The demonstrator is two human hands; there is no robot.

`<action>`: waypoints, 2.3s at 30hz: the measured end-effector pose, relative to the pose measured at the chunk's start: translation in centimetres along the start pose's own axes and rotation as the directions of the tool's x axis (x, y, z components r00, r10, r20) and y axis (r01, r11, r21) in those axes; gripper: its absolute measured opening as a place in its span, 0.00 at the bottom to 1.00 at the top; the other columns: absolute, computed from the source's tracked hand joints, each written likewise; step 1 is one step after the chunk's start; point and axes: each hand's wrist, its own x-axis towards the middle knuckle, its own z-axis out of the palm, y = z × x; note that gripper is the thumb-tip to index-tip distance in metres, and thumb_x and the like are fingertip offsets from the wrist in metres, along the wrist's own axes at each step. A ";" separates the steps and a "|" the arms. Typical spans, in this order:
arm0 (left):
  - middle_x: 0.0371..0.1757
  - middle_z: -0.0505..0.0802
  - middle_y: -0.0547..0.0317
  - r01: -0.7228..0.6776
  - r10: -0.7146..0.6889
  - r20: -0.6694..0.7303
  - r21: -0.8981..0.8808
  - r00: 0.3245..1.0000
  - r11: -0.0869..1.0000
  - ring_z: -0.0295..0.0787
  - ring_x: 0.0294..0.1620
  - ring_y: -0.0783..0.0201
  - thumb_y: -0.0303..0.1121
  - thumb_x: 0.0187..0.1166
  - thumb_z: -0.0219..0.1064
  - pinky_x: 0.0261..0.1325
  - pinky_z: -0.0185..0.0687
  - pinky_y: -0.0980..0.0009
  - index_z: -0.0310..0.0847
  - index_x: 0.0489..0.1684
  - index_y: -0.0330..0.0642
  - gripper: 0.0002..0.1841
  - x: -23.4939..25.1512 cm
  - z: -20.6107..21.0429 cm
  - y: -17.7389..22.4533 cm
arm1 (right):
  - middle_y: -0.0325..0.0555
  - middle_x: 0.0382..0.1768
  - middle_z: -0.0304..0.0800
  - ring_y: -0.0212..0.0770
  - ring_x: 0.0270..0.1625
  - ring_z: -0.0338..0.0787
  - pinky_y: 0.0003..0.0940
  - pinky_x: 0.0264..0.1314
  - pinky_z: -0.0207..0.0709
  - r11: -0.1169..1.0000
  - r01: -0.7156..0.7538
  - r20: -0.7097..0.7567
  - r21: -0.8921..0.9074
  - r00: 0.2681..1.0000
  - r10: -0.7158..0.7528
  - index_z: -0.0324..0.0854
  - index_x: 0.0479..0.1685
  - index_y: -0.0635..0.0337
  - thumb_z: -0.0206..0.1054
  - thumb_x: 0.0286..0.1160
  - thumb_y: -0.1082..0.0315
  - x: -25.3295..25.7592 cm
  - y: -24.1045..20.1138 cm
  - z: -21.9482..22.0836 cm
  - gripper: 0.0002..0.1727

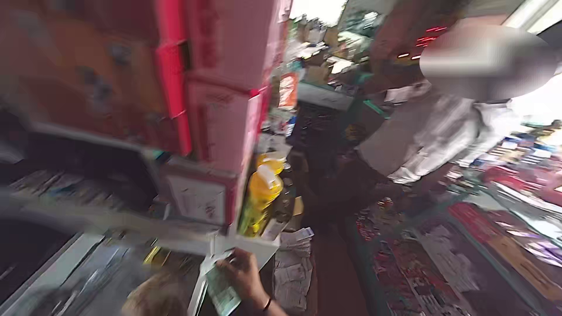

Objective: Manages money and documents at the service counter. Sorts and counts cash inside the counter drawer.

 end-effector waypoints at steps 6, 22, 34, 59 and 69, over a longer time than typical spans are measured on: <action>0.45 0.93 0.54 0.053 -0.046 -0.276 0.016 0.960 0.998 0.92 0.42 0.68 0.22 0.73 0.73 0.47 0.91 0.68 0.75 0.64 0.29 0.21 -2.0 2.2 1.6 | 0.39 0.33 0.98 0.27 0.34 0.96 0.25 0.42 0.92 0.993 -0.076 0.160 0.090 0.985 0.061 0.91 0.43 0.69 0.72 0.66 0.82 -1.1 -1.2 1.1 0.08; 0.54 0.87 0.43 0.162 -0.159 -0.430 -0.030 0.889 0.986 0.88 0.53 0.60 0.28 0.81 0.67 0.57 0.86 0.63 0.73 0.68 0.30 0.20 -2.6 1.5 2.1 | 0.37 0.28 0.96 0.27 0.30 0.94 0.25 0.37 0.90 0.999 -0.046 0.288 -0.027 0.956 0.052 0.90 0.36 0.66 0.66 0.74 0.80 -1.5 -0.1 4.5 0.06; 0.41 0.89 0.58 0.051 -0.073 -0.327 -0.077 0.942 0.996 0.88 0.41 0.74 0.18 0.73 0.70 0.47 0.86 0.75 0.77 0.55 0.31 0.14 -3.8 2.3 2.3 | 0.39 0.32 0.95 0.26 0.34 0.93 0.24 0.43 0.90 0.994 -0.033 0.308 -0.101 0.949 0.062 0.87 0.41 0.71 0.68 0.72 0.77 -2.9 1.0 6.6 0.05; 0.46 0.89 0.54 0.079 -0.093 -0.264 -0.067 0.960 0.995 0.88 0.43 0.74 0.20 0.76 0.67 0.50 0.87 0.74 0.75 0.62 0.29 0.17 -3.3 1.7 3.1 | 0.40 0.35 0.93 0.20 0.39 0.91 0.18 0.49 0.86 0.950 0.257 0.388 -0.180 0.906 -0.171 0.83 0.45 0.75 0.70 0.70 0.78 -1.3 1.3 7.5 0.09; 0.48 0.90 0.64 0.090 -0.087 0.025 -0.329 0.996 0.940 0.89 0.48 0.76 0.33 0.89 0.58 0.57 0.86 0.74 0.72 0.66 0.37 0.14 -4.0 1.2 3.1 | 0.69 0.54 0.90 0.42 0.53 0.92 0.29 0.57 0.84 0.855 0.355 0.430 -0.377 0.885 -0.178 0.83 0.59 0.83 0.69 0.71 0.76 -1.3 1.7 8.9 0.20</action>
